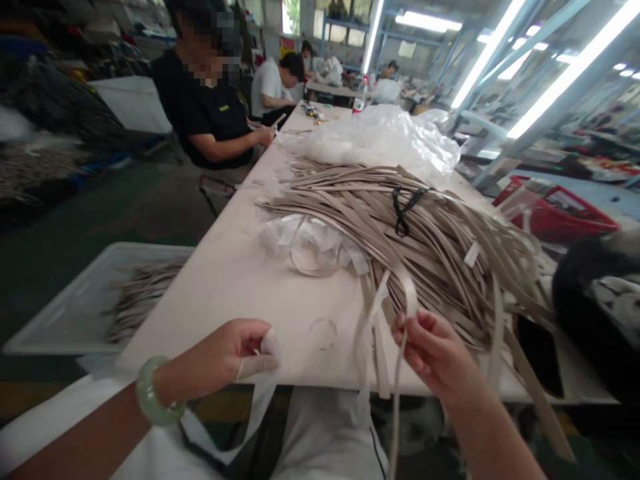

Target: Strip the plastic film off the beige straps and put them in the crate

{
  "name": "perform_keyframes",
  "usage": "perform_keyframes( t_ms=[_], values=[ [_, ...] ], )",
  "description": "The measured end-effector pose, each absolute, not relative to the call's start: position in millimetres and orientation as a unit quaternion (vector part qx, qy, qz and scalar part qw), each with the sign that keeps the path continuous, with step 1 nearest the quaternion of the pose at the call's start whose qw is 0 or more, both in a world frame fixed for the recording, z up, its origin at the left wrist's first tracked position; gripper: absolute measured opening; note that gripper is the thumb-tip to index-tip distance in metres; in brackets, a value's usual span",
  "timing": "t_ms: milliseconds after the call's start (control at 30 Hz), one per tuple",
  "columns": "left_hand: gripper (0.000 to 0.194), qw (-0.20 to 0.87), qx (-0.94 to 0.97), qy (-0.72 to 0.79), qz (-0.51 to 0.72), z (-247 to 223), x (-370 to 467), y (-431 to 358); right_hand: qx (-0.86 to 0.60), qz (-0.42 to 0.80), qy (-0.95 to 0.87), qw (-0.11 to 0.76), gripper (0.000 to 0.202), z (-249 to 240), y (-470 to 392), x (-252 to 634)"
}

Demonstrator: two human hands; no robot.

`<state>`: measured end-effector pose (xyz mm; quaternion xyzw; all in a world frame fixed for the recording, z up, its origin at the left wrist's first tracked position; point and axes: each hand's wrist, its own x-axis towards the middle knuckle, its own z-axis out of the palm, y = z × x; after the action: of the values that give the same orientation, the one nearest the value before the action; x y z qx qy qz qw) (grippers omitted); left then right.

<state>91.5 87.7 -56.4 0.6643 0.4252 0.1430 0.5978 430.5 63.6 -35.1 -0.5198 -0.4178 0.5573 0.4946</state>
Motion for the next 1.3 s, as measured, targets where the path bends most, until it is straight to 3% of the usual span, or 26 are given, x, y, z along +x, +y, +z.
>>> perform_keyframes(
  t_ms=[67, 233, 400, 833, 1033, 1300],
  values=[
    [0.028, 0.595, 0.67, 0.419, 0.142, -54.1, 92.4, 86.9, -0.433, 0.575, -0.42, 0.553, 0.024, -26.7, 66.8, 386.9],
    [0.026, 0.557, 0.706, 0.418, 0.129, -51.5, 90.2, 86.0, -0.381, 0.428, -0.475, 0.668, 0.01, -9.1, 84.2, 328.5],
    [0.029, 0.51, 0.733, 0.434, 0.122, -48.6, 84.5, 87.5, -0.414, 0.395, -0.51, 0.642, 0.011, -10.8, 91.8, 317.3],
    [0.027, 0.518, 0.726, 0.431, 0.139, -40.4, 83.7, 87.9, -0.506, 0.3, -0.522, 0.618, 0.018, -20.0, 89.0, 311.9],
    [0.027, 0.529, 0.715, 0.429, 0.16, -46.9, 88.4, 88.4, -0.469, 0.404, -0.572, 0.538, 0.015, -37.5, 85.6, 311.7],
    [0.03, 0.58, 0.679, 0.408, 0.19, -68.5, 87.7, 80.1, -0.404, 0.626, -0.486, 0.458, 0.017, -82.3, 59.5, 278.5]
  ],
)
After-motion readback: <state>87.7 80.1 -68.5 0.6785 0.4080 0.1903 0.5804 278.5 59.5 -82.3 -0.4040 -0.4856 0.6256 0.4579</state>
